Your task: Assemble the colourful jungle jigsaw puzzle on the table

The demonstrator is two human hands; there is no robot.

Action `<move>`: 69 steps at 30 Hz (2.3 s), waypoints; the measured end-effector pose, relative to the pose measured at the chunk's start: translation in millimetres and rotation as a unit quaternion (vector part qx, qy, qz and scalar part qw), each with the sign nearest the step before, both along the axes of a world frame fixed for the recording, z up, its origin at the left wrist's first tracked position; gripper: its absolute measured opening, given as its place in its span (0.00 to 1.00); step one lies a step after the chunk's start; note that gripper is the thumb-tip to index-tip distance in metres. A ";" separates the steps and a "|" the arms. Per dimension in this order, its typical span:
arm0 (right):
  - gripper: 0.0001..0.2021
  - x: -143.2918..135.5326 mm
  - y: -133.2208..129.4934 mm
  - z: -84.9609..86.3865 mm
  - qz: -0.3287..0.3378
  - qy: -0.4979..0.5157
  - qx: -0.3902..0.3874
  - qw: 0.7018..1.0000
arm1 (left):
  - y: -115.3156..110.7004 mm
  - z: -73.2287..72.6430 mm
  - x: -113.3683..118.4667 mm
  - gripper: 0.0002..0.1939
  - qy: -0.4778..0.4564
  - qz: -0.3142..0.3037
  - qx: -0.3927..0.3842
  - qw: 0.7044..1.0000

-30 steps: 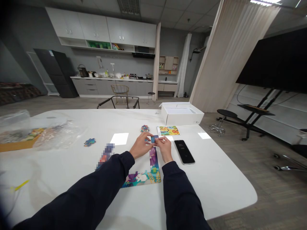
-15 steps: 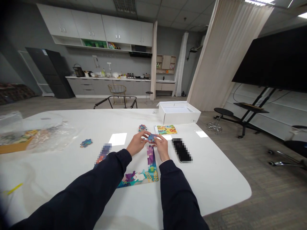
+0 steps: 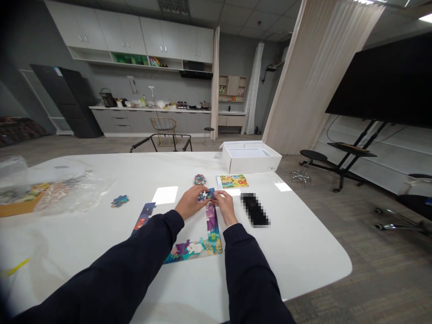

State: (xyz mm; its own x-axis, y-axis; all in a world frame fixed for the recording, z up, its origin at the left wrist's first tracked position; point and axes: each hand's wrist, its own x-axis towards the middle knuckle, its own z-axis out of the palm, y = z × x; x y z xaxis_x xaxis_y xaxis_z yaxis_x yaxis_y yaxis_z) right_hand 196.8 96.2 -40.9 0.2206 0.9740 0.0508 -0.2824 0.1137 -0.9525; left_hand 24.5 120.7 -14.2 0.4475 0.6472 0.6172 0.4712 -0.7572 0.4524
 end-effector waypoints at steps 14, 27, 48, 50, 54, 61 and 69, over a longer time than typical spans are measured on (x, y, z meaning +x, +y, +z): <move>0.21 14.3 -5.2 -17.1 -0.035 -0.487 0.081 0.869 | 6.2 -16.5 -2.6 0.12 0.131 -0.018 -0.047 0.990; 0.12 12.4 -6.5 -14.9 -0.033 -0.497 0.091 0.862 | -0.2 -19.6 -9.7 0.17 0.181 0.026 -0.053 0.982; 0.14 14.6 -4.7 -14.2 -0.021 -0.528 0.069 0.846 | 19.0 -24.4 -42.0 0.14 0.081 0.107 -0.161 0.978; 0.14 14.3 -4.4 -14.5 -0.022 -0.528 0.069 0.846 | 15.3 -26.0 -43.9 0.16 0.075 0.079 -0.152 0.982; 0.13 14.0 -4.6 -14.2 -0.024 -0.527 0.072 0.846 | 9.6 -29.4 -37.9 0.14 0.083 0.017 -0.119 0.989; 0.14 15.0 -4.2 -14.4 -0.019 -0.531 0.068 0.844 | 7.5 -19.6 -27.1 0.15 0.169 0.026 -0.112 0.979; 0.12 14.4 -4.0 -15.9 -0.026 -0.537 0.070 0.841 | -2.4 -15.3 -21.9 0.16 0.219 0.063 -0.117 0.967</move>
State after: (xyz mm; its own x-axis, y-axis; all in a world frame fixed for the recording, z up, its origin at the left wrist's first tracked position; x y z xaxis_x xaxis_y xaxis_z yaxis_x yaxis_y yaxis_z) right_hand 211.2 92.2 -56.8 0.0171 0.9327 0.3602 0.7398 0.2306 -0.6321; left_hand 2.6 118.3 -29.5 0.5418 0.8122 0.2163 0.7376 -0.5829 0.3409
